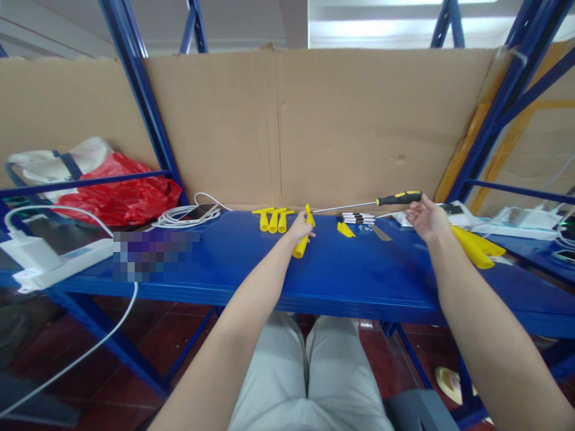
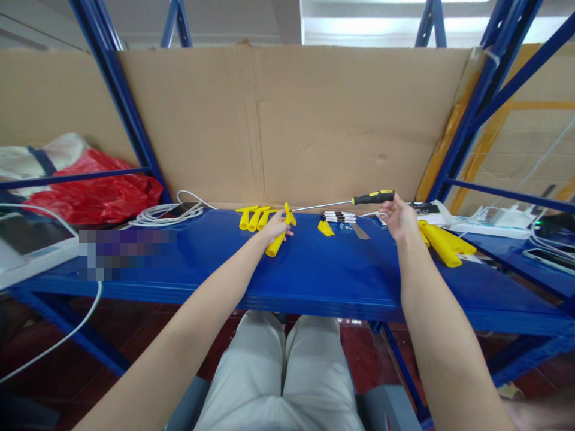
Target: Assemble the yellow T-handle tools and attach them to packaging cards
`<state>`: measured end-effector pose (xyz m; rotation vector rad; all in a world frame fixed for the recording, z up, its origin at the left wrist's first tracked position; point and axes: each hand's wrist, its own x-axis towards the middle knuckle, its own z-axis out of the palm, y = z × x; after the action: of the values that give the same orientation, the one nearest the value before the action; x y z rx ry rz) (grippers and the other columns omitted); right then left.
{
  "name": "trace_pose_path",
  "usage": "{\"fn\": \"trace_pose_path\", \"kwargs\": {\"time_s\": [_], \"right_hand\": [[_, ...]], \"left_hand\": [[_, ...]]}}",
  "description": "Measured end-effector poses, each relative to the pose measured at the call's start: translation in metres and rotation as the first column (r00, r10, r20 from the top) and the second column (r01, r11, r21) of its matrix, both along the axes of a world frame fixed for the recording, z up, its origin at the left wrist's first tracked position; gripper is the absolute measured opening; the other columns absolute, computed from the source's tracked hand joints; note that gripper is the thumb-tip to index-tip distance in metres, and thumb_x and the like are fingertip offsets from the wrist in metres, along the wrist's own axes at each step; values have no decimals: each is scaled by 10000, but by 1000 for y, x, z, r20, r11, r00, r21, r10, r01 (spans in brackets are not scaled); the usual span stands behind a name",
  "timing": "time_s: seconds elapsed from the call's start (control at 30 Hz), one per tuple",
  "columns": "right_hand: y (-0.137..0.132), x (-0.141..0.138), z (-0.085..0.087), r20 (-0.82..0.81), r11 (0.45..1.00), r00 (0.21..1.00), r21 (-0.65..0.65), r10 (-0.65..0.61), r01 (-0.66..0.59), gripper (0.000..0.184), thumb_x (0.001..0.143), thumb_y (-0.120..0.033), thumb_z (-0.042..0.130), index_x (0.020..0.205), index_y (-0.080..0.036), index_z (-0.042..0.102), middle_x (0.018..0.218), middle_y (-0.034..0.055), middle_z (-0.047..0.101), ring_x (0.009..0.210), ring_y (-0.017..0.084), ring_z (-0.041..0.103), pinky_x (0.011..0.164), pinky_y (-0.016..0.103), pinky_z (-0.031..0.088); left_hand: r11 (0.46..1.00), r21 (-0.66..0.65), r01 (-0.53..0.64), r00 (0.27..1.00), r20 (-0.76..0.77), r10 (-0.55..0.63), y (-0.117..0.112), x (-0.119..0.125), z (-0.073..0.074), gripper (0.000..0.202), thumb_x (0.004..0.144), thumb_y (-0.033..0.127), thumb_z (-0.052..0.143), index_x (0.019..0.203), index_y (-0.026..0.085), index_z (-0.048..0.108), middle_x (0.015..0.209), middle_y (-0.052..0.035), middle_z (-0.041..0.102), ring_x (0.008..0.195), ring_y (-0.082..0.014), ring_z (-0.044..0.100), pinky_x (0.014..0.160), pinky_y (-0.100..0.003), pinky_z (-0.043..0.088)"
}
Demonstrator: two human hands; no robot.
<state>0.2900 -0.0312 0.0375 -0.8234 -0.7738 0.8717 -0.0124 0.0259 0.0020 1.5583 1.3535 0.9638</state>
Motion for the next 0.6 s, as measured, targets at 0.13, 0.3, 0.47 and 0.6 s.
{"fn": "trace_pose_path", "kwargs": {"time_s": [0.13, 0.3, 0.47, 0.6], "right_hand": [[0, -4, -1, -10, 1000, 1000, 22, -21, 21, 387, 817, -408, 686, 594, -217, 434, 453, -56, 423, 383, 81, 392, 353, 209, 350], [2, -2, -1, -17, 996, 998, -65, -64, 62, 404, 851, -425, 624, 582, -216, 406, 475, -40, 463, 397, 87, 430, 361, 205, 353], [-2, -6, 3, -80, 991, 994, -118, -77, 67, 343, 906, -319, 512, 591, -221, 419, 418, -44, 405, 368, 85, 389, 344, 200, 332], [1, -1, -1, -49, 993, 998, -109, -42, 37, 338, 920, -328, 487, 601, -231, 431, 365, -48, 340, 354, 100, 369, 332, 217, 338]], "left_hand": [[1000, 2, 5, 1000, 6, -5, -1, 0, 0, 630, 809, 10, 475, 1378, 239, 333, 1288, -126, 526, 524, -50, 605, 375, -145, 388], [1000, 8, 13, 1000, 11, -13, -1, 0, 1, 645, 803, -8, 458, 1389, 224, 319, 1291, -135, 527, 517, -48, 599, 364, -147, 374], [1000, -2, 16, 1000, 11, -16, 0, 0, 0, 648, 806, 10, 488, 1390, 238, 325, 1272, -123, 538, 555, -61, 620, 376, -143, 384], [1000, -1, 20, 1000, 9, -20, 0, 0, 0, 652, 805, 9, 483, 1391, 241, 316, 1275, -119, 536, 561, -61, 622, 378, -136, 384]]}}
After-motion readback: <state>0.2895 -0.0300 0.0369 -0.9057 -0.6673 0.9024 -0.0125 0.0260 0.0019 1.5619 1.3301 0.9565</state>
